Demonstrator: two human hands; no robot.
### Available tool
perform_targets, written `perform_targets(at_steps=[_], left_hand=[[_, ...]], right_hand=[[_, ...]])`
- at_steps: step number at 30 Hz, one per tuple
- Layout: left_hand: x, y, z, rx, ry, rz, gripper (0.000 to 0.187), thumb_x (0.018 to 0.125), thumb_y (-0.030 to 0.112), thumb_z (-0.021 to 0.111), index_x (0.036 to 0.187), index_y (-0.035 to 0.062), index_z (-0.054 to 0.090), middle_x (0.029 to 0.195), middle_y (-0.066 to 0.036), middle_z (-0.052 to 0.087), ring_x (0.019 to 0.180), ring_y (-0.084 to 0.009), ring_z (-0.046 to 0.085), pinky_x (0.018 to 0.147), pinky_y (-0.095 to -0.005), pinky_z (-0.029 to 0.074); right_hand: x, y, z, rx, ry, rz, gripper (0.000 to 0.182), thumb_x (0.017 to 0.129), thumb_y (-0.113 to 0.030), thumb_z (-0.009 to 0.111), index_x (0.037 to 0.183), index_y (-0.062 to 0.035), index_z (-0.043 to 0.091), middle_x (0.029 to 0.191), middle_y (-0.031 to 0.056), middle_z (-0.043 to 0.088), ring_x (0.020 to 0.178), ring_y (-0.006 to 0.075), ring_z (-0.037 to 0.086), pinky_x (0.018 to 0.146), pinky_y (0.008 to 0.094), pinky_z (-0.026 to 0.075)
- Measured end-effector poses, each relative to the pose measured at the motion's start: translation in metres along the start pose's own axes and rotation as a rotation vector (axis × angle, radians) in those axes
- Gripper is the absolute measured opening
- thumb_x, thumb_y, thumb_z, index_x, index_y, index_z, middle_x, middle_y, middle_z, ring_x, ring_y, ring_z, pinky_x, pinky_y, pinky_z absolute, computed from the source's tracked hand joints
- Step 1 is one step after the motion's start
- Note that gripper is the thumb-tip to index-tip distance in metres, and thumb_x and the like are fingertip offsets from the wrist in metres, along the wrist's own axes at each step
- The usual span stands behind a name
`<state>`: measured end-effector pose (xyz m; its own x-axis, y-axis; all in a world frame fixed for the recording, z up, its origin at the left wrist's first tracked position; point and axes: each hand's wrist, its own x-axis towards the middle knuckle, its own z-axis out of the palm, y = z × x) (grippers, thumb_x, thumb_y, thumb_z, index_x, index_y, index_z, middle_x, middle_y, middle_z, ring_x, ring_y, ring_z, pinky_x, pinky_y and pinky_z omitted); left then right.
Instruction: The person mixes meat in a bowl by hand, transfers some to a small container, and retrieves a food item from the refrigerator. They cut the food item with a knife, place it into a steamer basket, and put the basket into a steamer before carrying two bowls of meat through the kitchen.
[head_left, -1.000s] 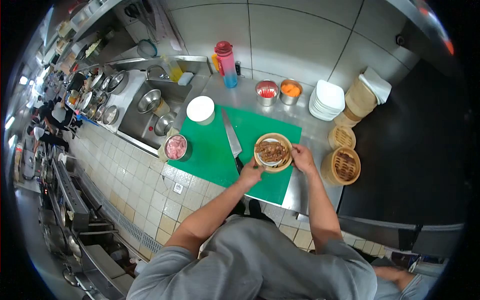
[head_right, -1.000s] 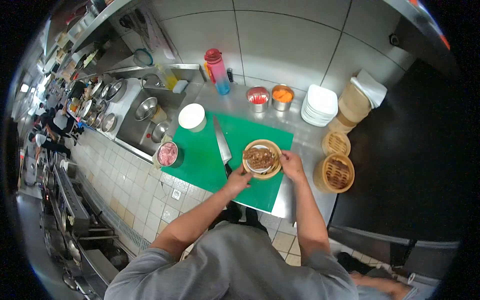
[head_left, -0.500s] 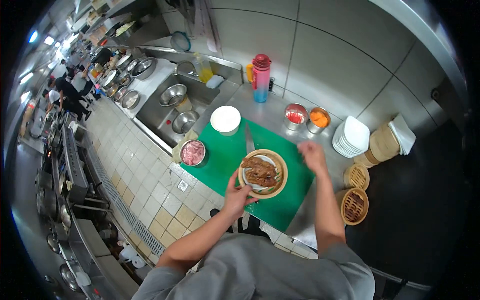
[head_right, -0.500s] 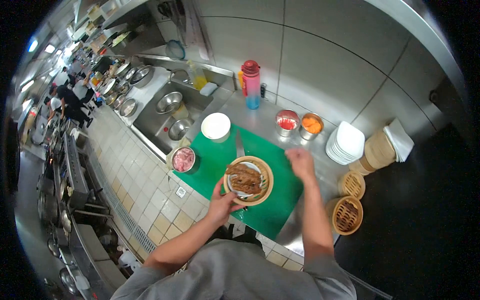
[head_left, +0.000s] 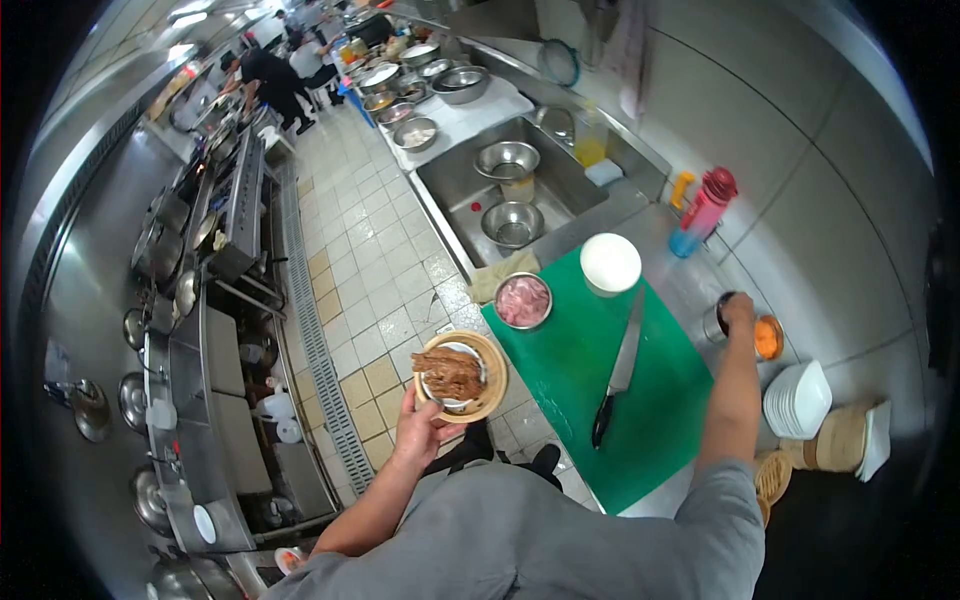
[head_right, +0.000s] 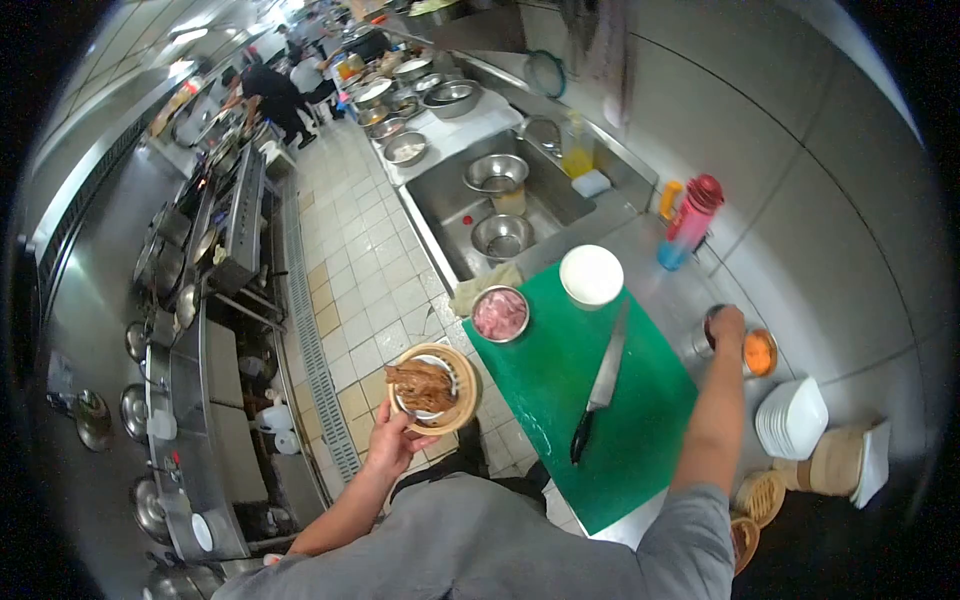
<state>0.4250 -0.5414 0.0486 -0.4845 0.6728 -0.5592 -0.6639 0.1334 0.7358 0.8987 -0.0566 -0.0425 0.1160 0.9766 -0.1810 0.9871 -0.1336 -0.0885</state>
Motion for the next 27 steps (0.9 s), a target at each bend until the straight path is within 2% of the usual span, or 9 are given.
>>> perform_targets(at_steps=[4,8,10,11,13,17,19,23,27], left_hand=[[0.041,0.034,-0.035,-0.066,0.115,0.068,0.071,0.088,0.002,0.053,0.152,0.0179,0.027,0.130,-0.020,0.057,0.091,-0.0399,0.072,0.072,-0.0470,0.066],[0.095,0.084,-0.063,-0.061,0.146,0.099,0.074,0.088,0.003,0.054,0.154,0.0186,0.024,0.128,-0.020,0.057,0.088,-0.0387,0.072,0.071,-0.0478,0.066],[0.131,0.107,-0.079,-0.072,0.106,0.122,0.074,0.088,0.003,0.054,0.154,0.0187,0.023,0.128,-0.020,0.057,0.088,-0.0386,0.072,0.071,-0.0477,0.066],[0.149,0.120,-0.086,-0.069,0.068,0.141,0.075,0.088,0.004,0.054,0.154,0.0188,0.023,0.128,-0.020,0.056,0.088,-0.0385,0.072,0.070,-0.0476,0.066],[0.190,0.153,-0.085,-0.080,0.071,0.116,0.077,0.088,0.003,0.054,0.155,0.0188,0.021,0.129,-0.021,0.056,0.087,-0.0374,0.072,0.069,-0.0467,0.065],[0.246,0.212,-0.083,-0.058,0.080,0.018,0.078,0.089,0.001,0.055,0.157,0.0205,0.021,0.134,-0.022,0.053,0.103,-0.0393,0.069,0.076,-0.0496,0.064],[0.278,0.240,-0.083,-0.018,0.043,0.016,0.080,0.089,0.001,0.055,0.158,0.0206,0.020,0.126,-0.020,0.058,0.095,-0.0352,0.071,0.075,-0.0485,0.064],[0.334,0.279,-0.075,0.084,-0.107,0.034,0.080,0.087,0.001,0.056,0.159,0.0198,0.024,0.114,-0.016,0.065,0.087,-0.0288,0.073,0.072,-0.0450,0.064],[0.377,0.298,-0.059,0.095,-0.187,-0.010,0.080,0.087,0.001,0.058,0.158,0.0190,0.025,0.120,-0.015,0.065,0.088,-0.0282,0.074,0.068,-0.0421,0.065]], right_hand=[[0.025,0.023,0.018,0.103,0.207,0.082,0.030,0.084,-0.023,0.072,0.098,0.0034,0.072,0.109,0.0270,0.069,0.103,0.0457,0.066,0.089,0.0484,0.055],[0.023,0.043,0.000,-0.254,0.151,-0.192,0.029,0.083,-0.026,0.067,0.086,0.0025,0.073,0.095,0.0261,0.071,0.092,0.0465,0.067,0.081,0.0497,0.055],[0.009,0.031,-0.005,0.246,0.297,0.010,0.027,0.085,-0.027,0.066,0.083,-0.0022,0.075,0.088,0.0223,0.072,0.086,0.0421,0.069,0.079,0.0486,0.055],[0.016,0.046,0.011,0.238,0.305,0.012,0.027,0.085,-0.027,0.066,0.083,-0.0022,0.075,0.088,0.0223,0.072,0.086,0.0421,0.069,0.079,0.0486,0.055],[0.055,0.090,0.033,0.051,0.674,-0.004,0.019,0.091,-0.019,0.062,0.096,-0.0063,0.076,0.096,0.0202,0.074,0.090,0.0330,0.073,0.076,0.0437,0.056],[0.014,0.066,-0.035,-0.164,0.512,0.311,0.018,0.094,-0.016,0.062,0.105,-0.0091,0.074,0.098,0.0135,0.076,0.085,0.0227,0.072,0.067,0.0360,0.054],[-0.026,-0.033,-0.081,1.143,0.740,0.346,0.026,0.099,-0.026,0.060,0.104,-0.0036,0.073,0.091,0.0062,0.073,0.072,0.0128,0.060,0.059,0.0302,0.049],[-0.124,-0.286,-0.114,1.136,0.433,-0.110,0.023,0.098,-0.020,0.062,0.114,-0.0046,0.068,0.088,0.0032,0.071,0.063,0.0076,0.050,0.057,0.0239,0.043],[-0.192,-0.539,-0.110,1.122,-0.067,-0.306,0.014,0.095,-0.014,0.066,0.104,-0.0047,0.071,0.089,0.0058,0.075,0.074,0.0091,0.064,0.064,0.0244,0.048]])
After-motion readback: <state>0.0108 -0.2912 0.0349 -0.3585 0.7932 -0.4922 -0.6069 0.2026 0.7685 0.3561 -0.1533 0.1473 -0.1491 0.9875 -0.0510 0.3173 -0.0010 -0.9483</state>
